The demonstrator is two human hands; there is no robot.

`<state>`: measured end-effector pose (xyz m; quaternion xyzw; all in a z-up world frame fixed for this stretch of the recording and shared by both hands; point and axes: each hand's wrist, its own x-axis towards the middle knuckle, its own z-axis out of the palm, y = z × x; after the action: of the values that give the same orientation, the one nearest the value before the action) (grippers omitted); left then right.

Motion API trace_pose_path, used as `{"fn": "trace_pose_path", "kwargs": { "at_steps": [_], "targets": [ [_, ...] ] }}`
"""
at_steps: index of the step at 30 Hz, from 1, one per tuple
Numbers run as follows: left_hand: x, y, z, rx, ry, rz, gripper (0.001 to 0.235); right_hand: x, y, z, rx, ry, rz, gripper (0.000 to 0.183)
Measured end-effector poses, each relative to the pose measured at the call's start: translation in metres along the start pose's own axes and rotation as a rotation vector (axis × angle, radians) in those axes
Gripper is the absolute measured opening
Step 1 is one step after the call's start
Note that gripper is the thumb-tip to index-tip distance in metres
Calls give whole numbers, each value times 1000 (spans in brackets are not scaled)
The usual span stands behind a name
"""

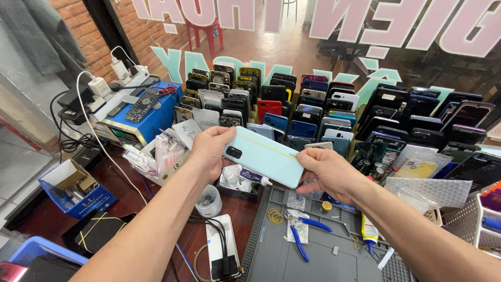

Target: The person applies a thin yellow strip to the back of a light blue smartphone, then sprays the phone with a can and wipes the surface with a cloth. The person handles the phone and tools on a cluttered workbench in a repair shop.

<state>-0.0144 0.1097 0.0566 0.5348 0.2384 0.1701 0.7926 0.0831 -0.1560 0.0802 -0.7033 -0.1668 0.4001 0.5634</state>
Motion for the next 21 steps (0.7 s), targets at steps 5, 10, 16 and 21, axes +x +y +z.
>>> {"fn": "trace_pose_path", "kwargs": {
  "at_steps": [5,10,16,21],
  "targets": [
    [2,-8,5,68,68,-130,34,-4,-6,2,4,62,18,32],
    [8,-14,6,-36,11,-149,29,-6,-9,5,73,99,49,37],
    [-4,-11,11,-32,-47,-125,33,-7,-9,0,77,106,65,43],
    [-21,-6,11,-48,-230,-82,41,-12,-11,-4,10,158,15,44]
  ]
}}
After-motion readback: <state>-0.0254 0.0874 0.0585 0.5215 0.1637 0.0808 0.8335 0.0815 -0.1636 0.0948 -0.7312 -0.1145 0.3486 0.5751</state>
